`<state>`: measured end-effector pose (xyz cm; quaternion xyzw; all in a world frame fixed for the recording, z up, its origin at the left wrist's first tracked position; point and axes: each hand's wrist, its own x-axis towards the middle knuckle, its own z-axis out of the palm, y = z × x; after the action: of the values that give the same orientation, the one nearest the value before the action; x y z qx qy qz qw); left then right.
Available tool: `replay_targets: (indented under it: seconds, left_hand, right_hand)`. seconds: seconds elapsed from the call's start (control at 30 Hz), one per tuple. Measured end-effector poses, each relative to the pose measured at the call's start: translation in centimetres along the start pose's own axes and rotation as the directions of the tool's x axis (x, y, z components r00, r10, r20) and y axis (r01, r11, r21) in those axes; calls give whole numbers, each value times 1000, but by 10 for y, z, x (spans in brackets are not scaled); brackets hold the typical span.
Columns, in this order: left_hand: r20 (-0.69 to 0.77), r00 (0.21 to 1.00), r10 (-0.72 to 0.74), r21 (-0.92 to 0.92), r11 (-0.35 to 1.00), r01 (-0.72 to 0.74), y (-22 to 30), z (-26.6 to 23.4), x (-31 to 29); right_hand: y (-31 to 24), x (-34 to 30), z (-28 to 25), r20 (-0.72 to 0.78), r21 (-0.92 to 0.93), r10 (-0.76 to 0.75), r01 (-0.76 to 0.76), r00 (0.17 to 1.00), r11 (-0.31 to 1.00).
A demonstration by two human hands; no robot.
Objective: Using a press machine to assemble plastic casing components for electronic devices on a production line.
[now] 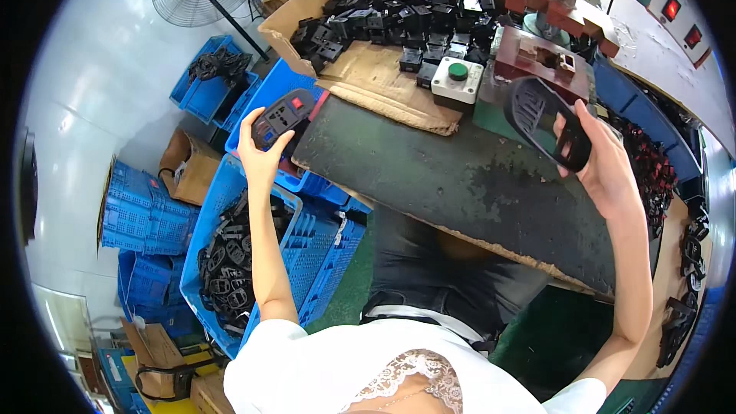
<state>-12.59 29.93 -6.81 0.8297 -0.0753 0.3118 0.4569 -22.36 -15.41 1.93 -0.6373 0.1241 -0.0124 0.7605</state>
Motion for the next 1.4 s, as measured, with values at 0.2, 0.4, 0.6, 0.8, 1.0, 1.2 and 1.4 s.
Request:
replay_targets:
  seconds: [0.2, 0.4, 0.6, 0.8, 1.0, 1.2, 1.4]
  left_hand:
    - [12, 999, 42, 256, 966, -44, -84, -14, 2]
    - [-31, 999, -6, 468, 883, 20, -122, 3, 14]
    - [-34, 941, 336, 122, 936, -330, -28, 36, 44]
    - [431, 812, 393, 432, 700, -568, -1, 97, 102]
    - [580, 809, 96, 649, 546, -530, -30, 137, 150]
    - [509, 858, 73, 712, 523, -467, -42, 138, 146]
    - [340, 914, 223, 442, 819, -364, -17, 136, 146]
  right_hand:
    - [-3, 10, -2, 103, 25, -159, 157, 982, 987]
    - [-1, 34, 0, 459, -752, -721, 659, 519, -4]
    - [0, 83, -16, 602, -766, -625, 579, 496, -278]
    - [-13, 116, -33, 583, -702, -582, 712, 566, -11]
    - [-17, 130, -44, 633, -677, -533, 736, 562, -28]
    - [-12, 126, -60, 657, -607, -521, 792, 545, 63]
    - [-11, 84, -106, 482, -722, -642, 686, 597, 96]
